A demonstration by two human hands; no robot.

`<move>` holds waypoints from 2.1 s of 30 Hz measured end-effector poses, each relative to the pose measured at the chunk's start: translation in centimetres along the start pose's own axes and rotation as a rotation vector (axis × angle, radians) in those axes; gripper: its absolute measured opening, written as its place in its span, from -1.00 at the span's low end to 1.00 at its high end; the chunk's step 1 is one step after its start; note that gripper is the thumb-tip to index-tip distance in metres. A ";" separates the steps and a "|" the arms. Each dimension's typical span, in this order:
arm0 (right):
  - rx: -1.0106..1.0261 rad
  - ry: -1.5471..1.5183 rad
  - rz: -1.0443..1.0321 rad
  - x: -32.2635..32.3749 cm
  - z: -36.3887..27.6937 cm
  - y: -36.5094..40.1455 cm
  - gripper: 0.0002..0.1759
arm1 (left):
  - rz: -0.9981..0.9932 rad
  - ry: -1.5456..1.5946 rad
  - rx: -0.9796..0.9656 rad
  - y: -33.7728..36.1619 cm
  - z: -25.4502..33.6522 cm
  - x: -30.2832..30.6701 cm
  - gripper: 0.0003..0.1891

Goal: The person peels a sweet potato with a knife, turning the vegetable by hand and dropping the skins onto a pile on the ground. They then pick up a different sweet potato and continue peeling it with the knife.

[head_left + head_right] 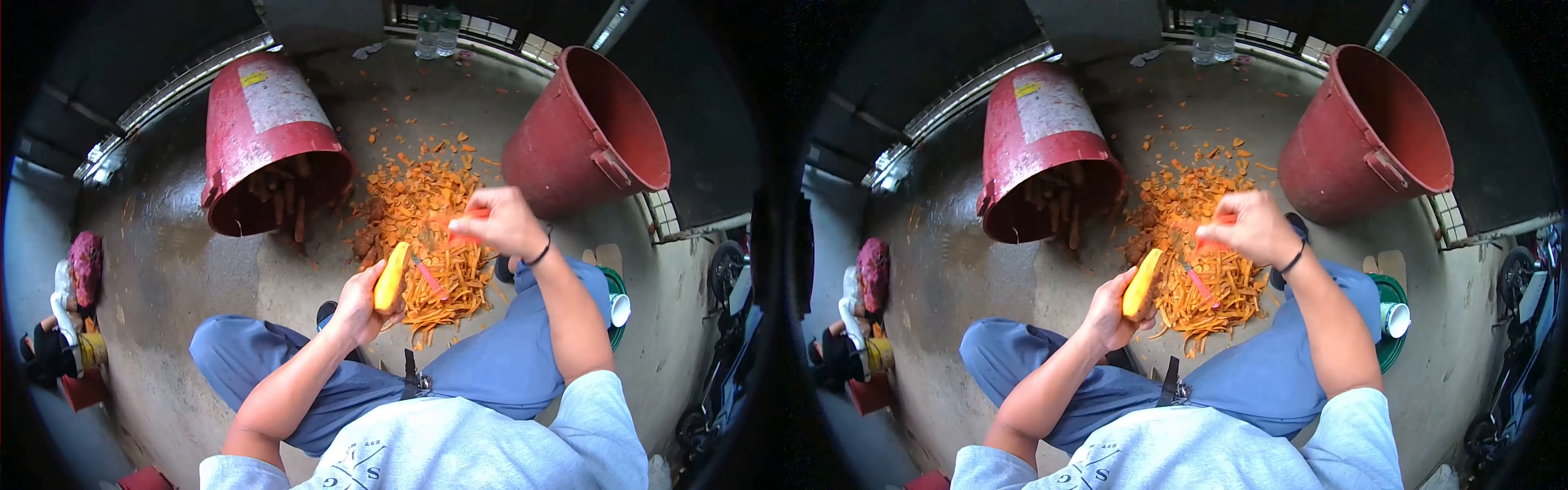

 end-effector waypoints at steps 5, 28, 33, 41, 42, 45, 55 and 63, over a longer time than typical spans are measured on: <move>0.231 -0.239 -0.260 -4.5 -5.4 4.4 -0.69 | 0.110 -0.013 -0.051 -0.5 -0.2 0.0 -0.57; 0.049 -0.272 -0.168 -2.2 -3.7 3.3 -0.68 | -0.053 0.059 -0.022 -0.9 -0.3 0.2 -0.57; 0.297 -0.206 -0.224 -4.7 -6.3 4.8 -0.66 | 0.178 0.132 -0.038 1.9 0.1 -2.6 -0.61; 0.160 0.017 -0.149 -1.1 -2.9 1.3 -0.64 | -0.101 0.003 -0.079 1.5 -0.5 -1.3 -0.59; 0.161 0.183 -0.057 -0.2 -0.9 0.0 -0.63 | -0.136 -0.009 -0.056 1.7 -0.4 -1.2 -0.60; 0.118 0.340 0.268 2.8 2.5 -2.2 -0.61 | -0.099 -0.044 -0.061 2.4 0.1 -1.6 -0.61; 0.326 -0.238 -0.230 -3.9 -7.0 5.2 -0.71 | 0.074 0.084 0.025 0.6 -1.1 -0.8 -0.55; 0.198 -0.259 -0.258 -3.1 -6.5 4.3 -0.72 | -0.038 0.028 -0.016 2.0 -1.0 -2.2 -0.56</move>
Point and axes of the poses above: each hand's wrist, its own y-axis away from the middle knuckle, its own x-axis out of the back of the hand, z = x × y, the point moved 4 cm from there along -y, towards the middle knuckle, and after that the axes turned 14 degrees about z, right-handed, at the moved point
